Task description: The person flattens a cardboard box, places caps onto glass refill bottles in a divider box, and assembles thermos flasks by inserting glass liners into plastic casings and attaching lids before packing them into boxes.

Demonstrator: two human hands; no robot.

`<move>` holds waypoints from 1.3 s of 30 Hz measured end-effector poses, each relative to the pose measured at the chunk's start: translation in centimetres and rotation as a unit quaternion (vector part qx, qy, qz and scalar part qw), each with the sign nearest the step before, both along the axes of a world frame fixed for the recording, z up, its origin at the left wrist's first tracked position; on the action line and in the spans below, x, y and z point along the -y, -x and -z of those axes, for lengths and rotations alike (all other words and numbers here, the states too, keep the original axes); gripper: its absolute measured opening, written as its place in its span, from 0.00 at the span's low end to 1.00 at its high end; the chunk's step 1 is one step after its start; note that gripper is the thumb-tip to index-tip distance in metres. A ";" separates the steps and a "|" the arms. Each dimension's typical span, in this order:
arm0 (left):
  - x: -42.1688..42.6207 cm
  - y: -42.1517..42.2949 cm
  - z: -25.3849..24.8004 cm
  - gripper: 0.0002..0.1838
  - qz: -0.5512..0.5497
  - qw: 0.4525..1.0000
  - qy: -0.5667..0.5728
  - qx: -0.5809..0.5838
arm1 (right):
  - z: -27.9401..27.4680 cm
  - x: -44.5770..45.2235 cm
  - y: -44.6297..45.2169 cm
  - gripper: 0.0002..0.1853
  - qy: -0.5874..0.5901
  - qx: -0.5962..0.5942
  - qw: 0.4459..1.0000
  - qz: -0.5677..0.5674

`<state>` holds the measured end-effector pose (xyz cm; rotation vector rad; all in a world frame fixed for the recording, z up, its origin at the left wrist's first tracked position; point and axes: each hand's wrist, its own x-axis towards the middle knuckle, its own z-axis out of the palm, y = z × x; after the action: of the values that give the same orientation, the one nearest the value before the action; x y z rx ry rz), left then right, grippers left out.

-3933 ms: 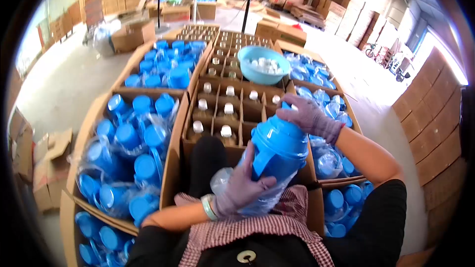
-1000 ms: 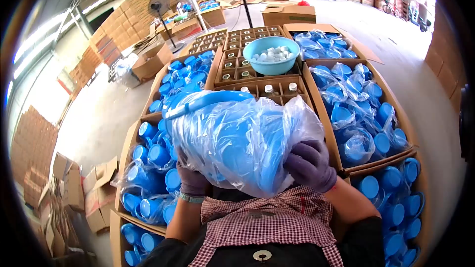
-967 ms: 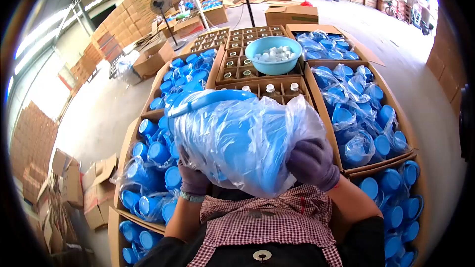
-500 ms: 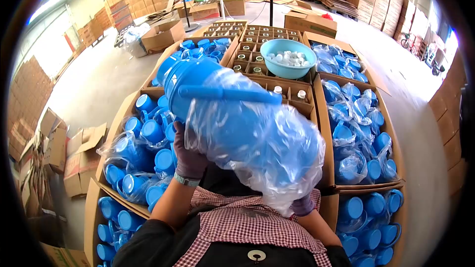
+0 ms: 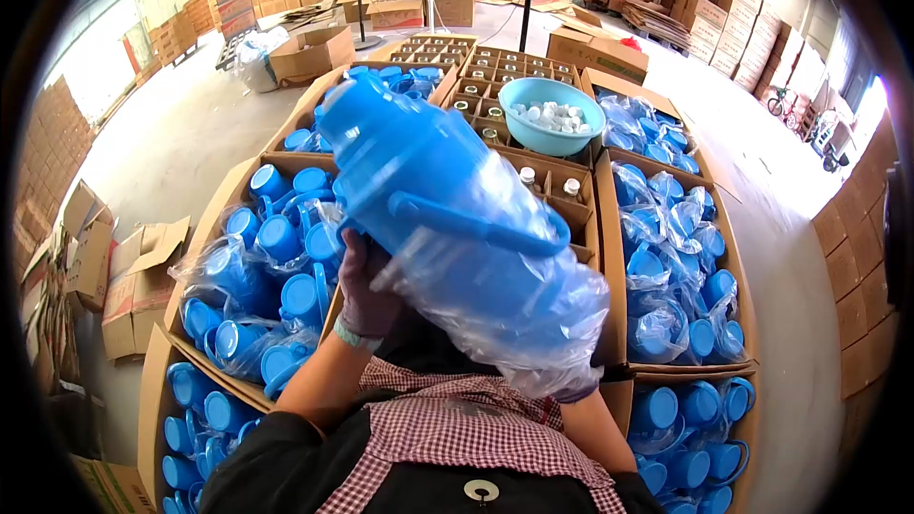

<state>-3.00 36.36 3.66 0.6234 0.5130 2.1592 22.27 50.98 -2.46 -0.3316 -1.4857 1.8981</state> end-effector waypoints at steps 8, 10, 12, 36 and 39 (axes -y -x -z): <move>-1.4 0.8 2.3 0.38 0.089 0.983 -0.062 0.149 | -0.2 0.2 -3.3 0.13 0.007 0.016 1.000 0.003; -1.0 -0.9 1.1 0.38 0.091 0.971 -0.115 0.187 | -0.3 0.4 -2.5 0.13 0.001 0.015 1.000 -0.006; -1.1 -1.1 0.5 0.37 -0.035 0.995 0.023 0.093 | 0.8 0.6 -0.2 0.13 0.009 0.023 0.999 -0.036; 5.7 -1.5 0.4 0.59 0.127 0.791 0.073 -0.594 | -10.4 1.2 -6.9 0.66 -0.427 0.005 0.894 0.138; 4.5 -0.8 -3.6 0.65 0.090 0.505 0.055 -0.857 | -15.6 1.3 -9.1 0.70 -0.512 0.023 0.856 0.069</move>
<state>-2.22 31.85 7.23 2.4935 1.3866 0.5051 31.36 49.64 13.13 0.0295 -2.1860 0.7740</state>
